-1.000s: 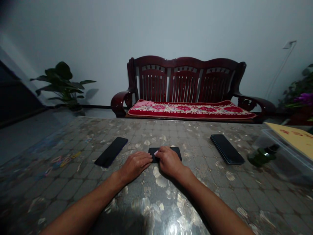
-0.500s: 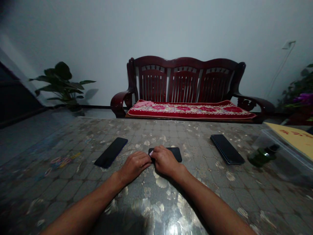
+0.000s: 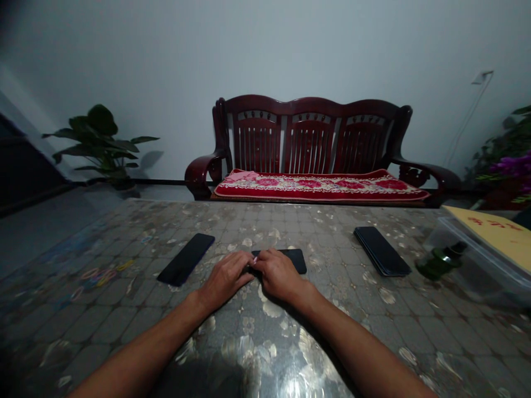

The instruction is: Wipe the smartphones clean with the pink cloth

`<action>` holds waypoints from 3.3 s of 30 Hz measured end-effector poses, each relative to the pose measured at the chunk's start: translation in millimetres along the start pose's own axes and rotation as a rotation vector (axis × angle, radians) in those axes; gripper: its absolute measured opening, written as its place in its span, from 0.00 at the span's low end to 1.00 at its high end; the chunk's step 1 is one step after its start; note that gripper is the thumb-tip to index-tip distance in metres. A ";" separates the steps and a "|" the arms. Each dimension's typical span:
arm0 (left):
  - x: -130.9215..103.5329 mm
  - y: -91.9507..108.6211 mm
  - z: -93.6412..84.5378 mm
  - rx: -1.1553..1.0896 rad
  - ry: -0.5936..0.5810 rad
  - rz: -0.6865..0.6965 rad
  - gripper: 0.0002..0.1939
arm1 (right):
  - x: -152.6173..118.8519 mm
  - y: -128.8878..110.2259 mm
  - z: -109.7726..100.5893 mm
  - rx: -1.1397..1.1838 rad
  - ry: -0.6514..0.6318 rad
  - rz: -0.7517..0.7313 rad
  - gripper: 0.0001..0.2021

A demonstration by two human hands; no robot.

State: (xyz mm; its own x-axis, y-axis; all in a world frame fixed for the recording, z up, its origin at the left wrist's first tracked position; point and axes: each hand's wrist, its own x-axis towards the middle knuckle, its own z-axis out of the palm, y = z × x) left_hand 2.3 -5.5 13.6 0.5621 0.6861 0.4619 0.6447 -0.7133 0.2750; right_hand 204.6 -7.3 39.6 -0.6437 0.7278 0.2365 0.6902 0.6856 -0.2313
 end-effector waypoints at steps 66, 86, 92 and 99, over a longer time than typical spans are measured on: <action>14.0 -18.6 12.6 -0.024 -0.129 0.049 0.25 | -44.1 42.9 -24.7 -0.137 0.040 0.491 0.20; 11.3 -18.1 17.2 -0.044 -0.092 0.046 0.25 | -35.3 38.9 -17.5 -0.135 0.036 0.465 0.20; 11.9 -16.0 15.6 -0.050 -0.098 0.046 0.25 | -33.1 26.0 -11.6 -0.043 0.033 0.291 0.19; 10.9 -18.5 18.7 -0.038 -0.085 0.048 0.26 | -35.0 34.6 -23.6 -0.147 0.025 0.481 0.19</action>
State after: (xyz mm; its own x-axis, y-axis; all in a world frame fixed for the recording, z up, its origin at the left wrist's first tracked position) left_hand 6.2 17.9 -2.2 0.6349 0.6595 0.4025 0.5968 -0.7495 0.2866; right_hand 258.8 -9.4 45.6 -0.2343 0.9591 0.1585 0.9472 0.2619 -0.1847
